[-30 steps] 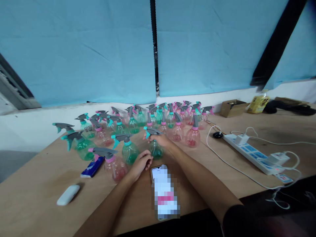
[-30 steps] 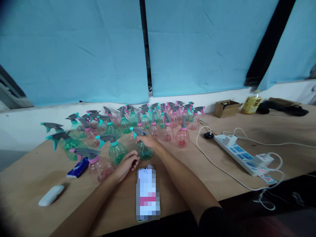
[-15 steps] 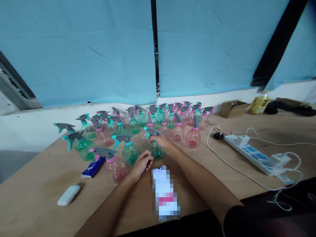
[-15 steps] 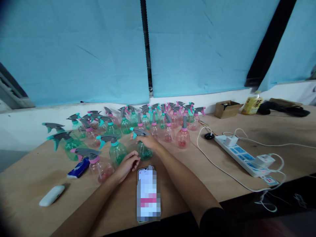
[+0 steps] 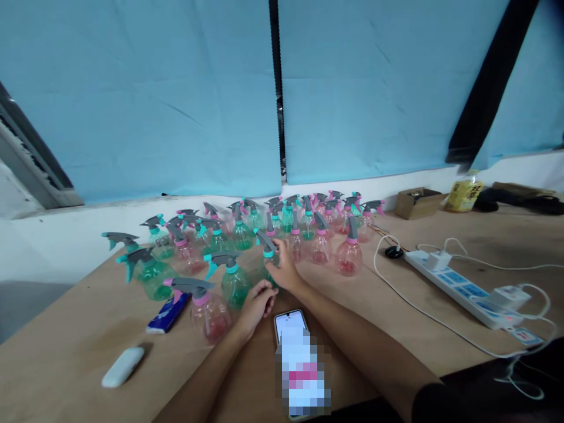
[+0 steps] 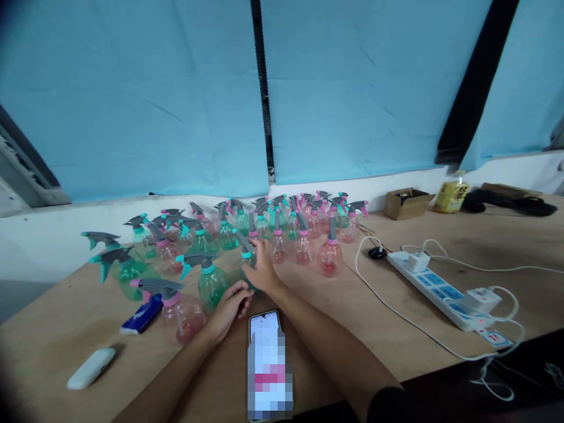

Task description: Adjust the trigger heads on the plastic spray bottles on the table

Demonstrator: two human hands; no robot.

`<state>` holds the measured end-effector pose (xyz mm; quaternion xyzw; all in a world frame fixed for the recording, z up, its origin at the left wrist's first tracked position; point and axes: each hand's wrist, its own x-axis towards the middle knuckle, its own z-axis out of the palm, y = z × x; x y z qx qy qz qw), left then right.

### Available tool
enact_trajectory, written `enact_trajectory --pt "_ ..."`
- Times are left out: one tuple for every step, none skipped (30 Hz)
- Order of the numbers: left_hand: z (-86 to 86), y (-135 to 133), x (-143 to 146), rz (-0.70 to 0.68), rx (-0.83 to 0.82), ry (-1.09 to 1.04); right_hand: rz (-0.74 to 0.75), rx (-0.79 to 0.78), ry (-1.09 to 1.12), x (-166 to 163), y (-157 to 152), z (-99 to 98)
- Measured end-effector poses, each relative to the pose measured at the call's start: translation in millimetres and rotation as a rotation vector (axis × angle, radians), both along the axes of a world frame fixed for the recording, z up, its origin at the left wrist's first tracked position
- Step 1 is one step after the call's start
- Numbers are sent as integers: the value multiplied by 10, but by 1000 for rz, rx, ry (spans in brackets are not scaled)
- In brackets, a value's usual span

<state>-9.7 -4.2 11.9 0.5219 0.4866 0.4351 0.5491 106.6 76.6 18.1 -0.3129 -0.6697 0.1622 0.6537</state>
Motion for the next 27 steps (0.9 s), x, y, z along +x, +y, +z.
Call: enact_trajectory --pt "-1 -1 1 5 2 6 -34 -13 -22 -14 -2 -7" --pt "-1 -1 1 8 5 11 -61 -28 -36 -28 -5 -10" --pt "-2 0 0 9 10 14 -75 -44 -45 -40 -5 -11" --pt "-2 2 -2 6 15 15 -76 -58 -51 -51 -4 -10" --pt "-3 6 -5 3 19 14 -65 -68 -55 -59 0 -8" --pt "-4 10 -8 0 20 15 -51 -78 -57 -65 5 -7" --pt "-4 14 -11 -1 20 16 -34 -90 -59 -69 12 -6" --pt "-5 18 -13 -3 19 16 -16 -104 -62 -69 18 -7" --pt "-6 21 -15 -5 18 14 1 -120 -64 -69 23 -10" --pt "-8 24 -16 -4 17 11 18 -137 -65 -67 27 -14" --pt "-10 27 -17 -1 15 6 37 -154 -65 -66 29 -21" --pt "-12 30 -18 1 12 2 56 -171 -65 -67 30 -28" --pt "-15 34 -21 2 7 -1 71 -190 -65 -70 32 -37" --pt "-19 38 -23 1 2 -3 82 -210 -64 -76 34 -46" --pt "-23 43 -27 0 -2 -5 90 -229 -60 -85 39 -56" --pt "-26 47 -30 -3 -4 -8 96 -246 -51 -96 46 -64" --pt "-29 52 -33 -3 -5 -10 103 -260 -41 -110 54 -72" --pt "-31 56 -36 0 -6 -13 111 -269 -35 -124 64 -79" --pt "-33 59 -39 8 -10 -17 120 -273 -32 -138 73 -85" --pt "-35 63 -42 18 -15 -23 130 -274 -33 -151 81 -91" --pt "-37 66 -46 28 -20 -30 141 -275 -38 -162 88 -97" --pt "-38 70 -49 37 -24 -41 157 -277 -46 -169 93 -102" --pt "-40 74 -53 45 -26 -53 174 -280 -51 -174 96 -108" --pt "-42 78 -57 51 -27 -64 191 -285 -55 -175 99 -113" --pt "-43 83 -61 57 -29 -72 200 -290 -59 -172 102 -117" --pt "-44 87 -64 59 -32 -80 198 -295 -68 -166 104 -119" --pt "-45 91 -67 59 -36 -86 187 -301 -81 -157 106 -118"
